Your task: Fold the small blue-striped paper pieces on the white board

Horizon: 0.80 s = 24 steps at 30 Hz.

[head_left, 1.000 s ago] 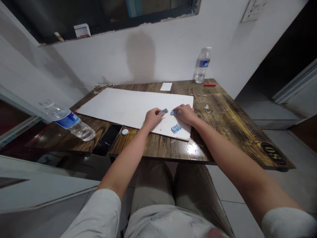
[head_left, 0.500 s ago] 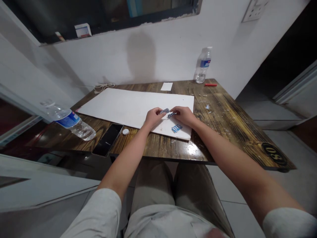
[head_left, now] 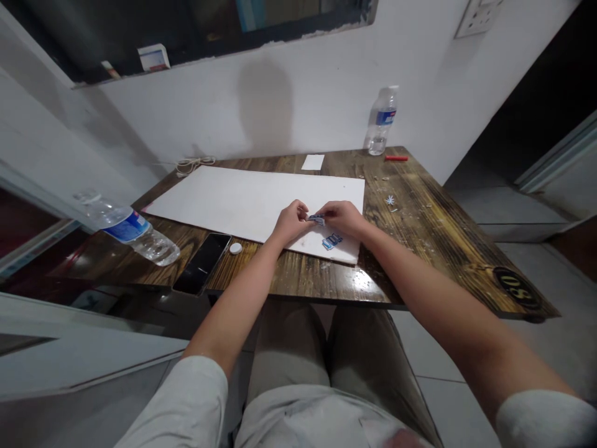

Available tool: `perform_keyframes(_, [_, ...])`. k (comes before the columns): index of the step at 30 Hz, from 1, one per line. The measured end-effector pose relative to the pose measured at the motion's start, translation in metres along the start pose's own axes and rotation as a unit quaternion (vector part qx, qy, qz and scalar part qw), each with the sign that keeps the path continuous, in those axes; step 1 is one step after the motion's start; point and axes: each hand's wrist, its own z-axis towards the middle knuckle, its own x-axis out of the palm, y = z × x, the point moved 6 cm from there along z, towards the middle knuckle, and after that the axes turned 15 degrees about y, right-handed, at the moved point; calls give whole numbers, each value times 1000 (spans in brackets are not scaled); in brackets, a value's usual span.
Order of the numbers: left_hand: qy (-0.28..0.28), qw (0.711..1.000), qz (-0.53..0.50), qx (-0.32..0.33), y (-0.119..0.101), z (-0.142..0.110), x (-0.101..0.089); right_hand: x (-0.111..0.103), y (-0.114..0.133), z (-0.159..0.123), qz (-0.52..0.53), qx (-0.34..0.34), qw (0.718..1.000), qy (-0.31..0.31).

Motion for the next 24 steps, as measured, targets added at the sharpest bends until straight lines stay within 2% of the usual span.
perform_keyframes(4, [8, 1000, 23, 6, -2, 0, 0, 1, 8, -1, -15, -42, 998, 42])
perform_keyframes(10, [-2, 997, 69, -19, 0, 0, -3, -6, 7, -4, -9, -28, 999, 29])
perform_keyframes(15, [0, 994, 103, -20, 0, 1, -3, -1, 8, -4, -99, -24, 994, 35])
perform_keyframes(18, [11, 995, 102, -19, 0, 1, -1, 2, 6, -3, -115, -24, 992, 36])
perform_keyframes(24, [26, 998, 54, 37, -9, -1, 0, 1, 4, -3, -119, -22, 992, 16])
